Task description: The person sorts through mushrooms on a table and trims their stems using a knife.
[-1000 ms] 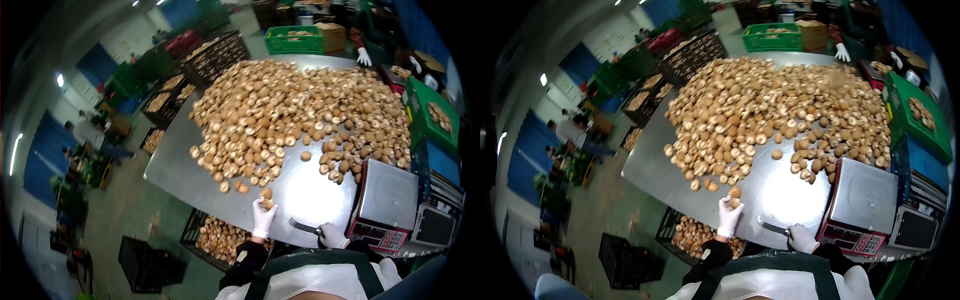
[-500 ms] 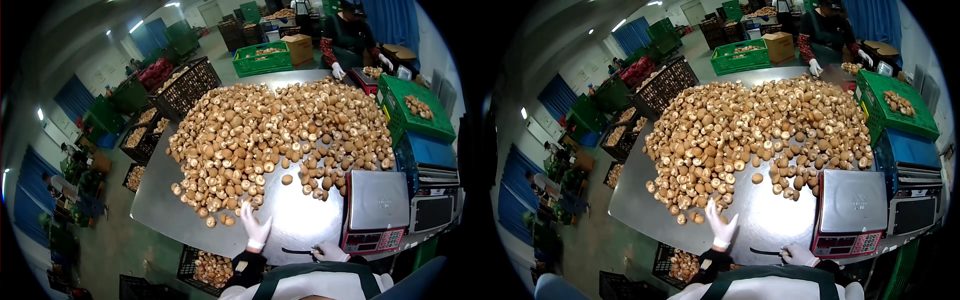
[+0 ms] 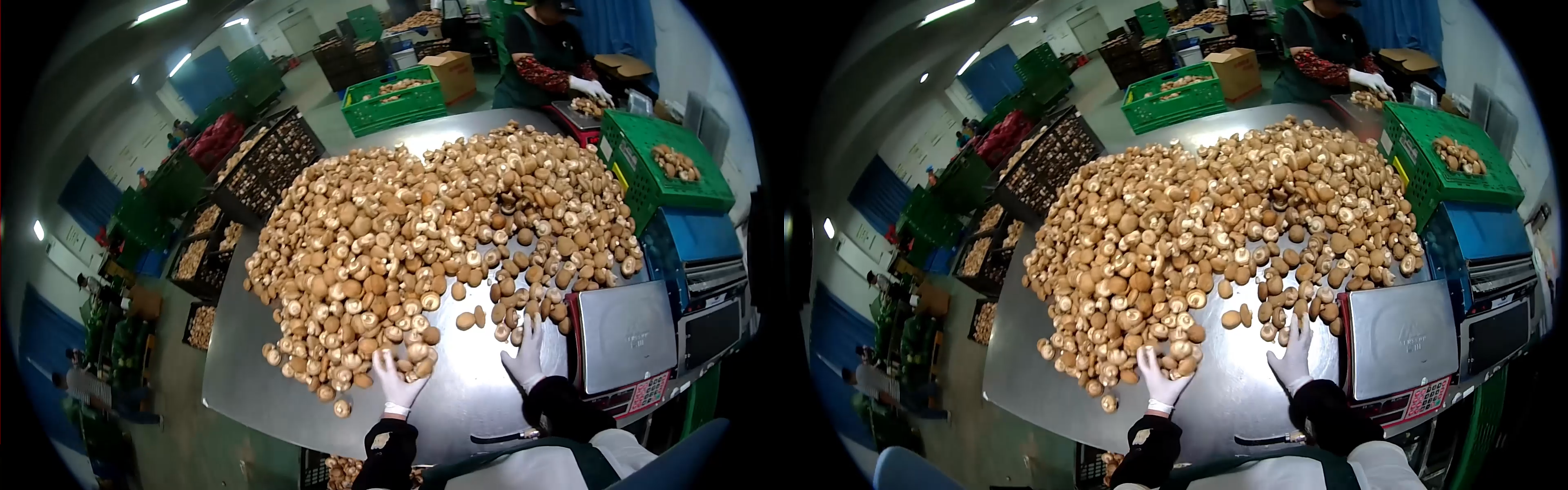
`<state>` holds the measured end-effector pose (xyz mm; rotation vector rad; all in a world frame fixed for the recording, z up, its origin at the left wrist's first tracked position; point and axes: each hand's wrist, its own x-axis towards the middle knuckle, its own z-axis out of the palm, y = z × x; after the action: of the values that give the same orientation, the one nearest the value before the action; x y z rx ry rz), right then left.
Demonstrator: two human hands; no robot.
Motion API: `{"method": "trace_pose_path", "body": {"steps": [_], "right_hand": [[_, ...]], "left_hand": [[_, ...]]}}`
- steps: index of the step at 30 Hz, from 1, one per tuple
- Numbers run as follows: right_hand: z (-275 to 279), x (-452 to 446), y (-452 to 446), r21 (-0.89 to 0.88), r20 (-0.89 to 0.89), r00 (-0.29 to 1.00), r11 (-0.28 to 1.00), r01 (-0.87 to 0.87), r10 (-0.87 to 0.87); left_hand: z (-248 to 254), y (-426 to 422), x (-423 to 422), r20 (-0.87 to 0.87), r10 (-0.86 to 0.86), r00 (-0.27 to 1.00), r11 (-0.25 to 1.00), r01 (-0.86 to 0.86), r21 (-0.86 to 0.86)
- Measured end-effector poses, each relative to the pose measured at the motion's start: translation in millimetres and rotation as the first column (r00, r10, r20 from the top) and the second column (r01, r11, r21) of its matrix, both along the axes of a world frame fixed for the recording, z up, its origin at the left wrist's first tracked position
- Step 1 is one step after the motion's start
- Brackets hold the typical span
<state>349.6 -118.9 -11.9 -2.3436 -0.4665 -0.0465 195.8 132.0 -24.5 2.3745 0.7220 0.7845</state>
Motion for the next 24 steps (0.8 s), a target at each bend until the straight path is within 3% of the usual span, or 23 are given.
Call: {"method": "trace_pose_path", "body": {"steps": [2,3,4,5,8,12,16,18,19,20,22,24], "right_hand": [[-6.4,17.6,17.9,0.383,-0.145,0.989,0.924,0.026,0.032],[-9.3,25.5,23.7,0.338,-0.095,0.995,0.940,0.052,-0.021],[0.8,31.3,28.0,0.387,-0.133,0.991,0.920,0.061,-0.009],[10.7,36.9,32.3,0.435,-0.170,0.985,0.898,0.073,0.003],[-15.1,65.1,42.1,0.359,0.038,0.997,0.932,0.046,-0.064],[-10.6,112.4,52.9,0.350,0.147,0.969,0.926,0.139,-0.201],[-20.5,161.4,68.2,0.535,0.118,0.936,0.815,0.222,-0.332],[-41.0,190.6,70.2,0.587,0.129,0.901,0.764,0.268,-0.415],[-46.4,204.3,70.0,0.604,0.123,0.892,0.745,0.281,-0.436],[-51.2,217.0,69.8,0.590,0.107,0.883,0.744,0.313,-0.456],[-51.8,238.8,69.3,0.578,0.083,0.864,0.730,0.364,-0.497],[-53.2,256.5,64.0,0.499,-0.070,0.872,0.739,0.451,-0.485]], "left_hand": [[5.7,11.3,32.7,0.022,-0.142,0.990,0.988,0.143,-0.064],[11.8,16.6,51.4,-0.016,-0.184,0.983,0.982,0.183,-0.046],[20.0,13.8,72.1,-0.104,-0.223,0.969,0.971,0.231,0.067],[26.6,11.6,87.8,-0.101,-0.242,0.965,0.967,0.248,0.053],[37.8,3.7,144.8,0.054,-0.412,0.909,0.909,0.415,-0.041],[38.0,-16.8,222.8,-0.054,-0.365,0.929,0.929,0.367,0.043],[25.2,-53.8,290.9,0.066,-0.422,0.904,0.905,0.417,0.081],[20.8,-69.2,314.6,0.068,-0.429,0.901,0.901,0.421,0.108],[29.8,-79.0,322.3,-0.026,-0.400,0.916,0.912,0.401,0.092],[37.2,-87.0,331.0,-0.134,-0.355,0.925,0.925,0.368,0.090],[35.8,-96.3,348.7,-0.104,-0.397,0.912,0.912,0.404,0.065],[40.5,-95.9,355.7,-0.138,-0.413,0.900,0.903,0.424,0.062]]}}
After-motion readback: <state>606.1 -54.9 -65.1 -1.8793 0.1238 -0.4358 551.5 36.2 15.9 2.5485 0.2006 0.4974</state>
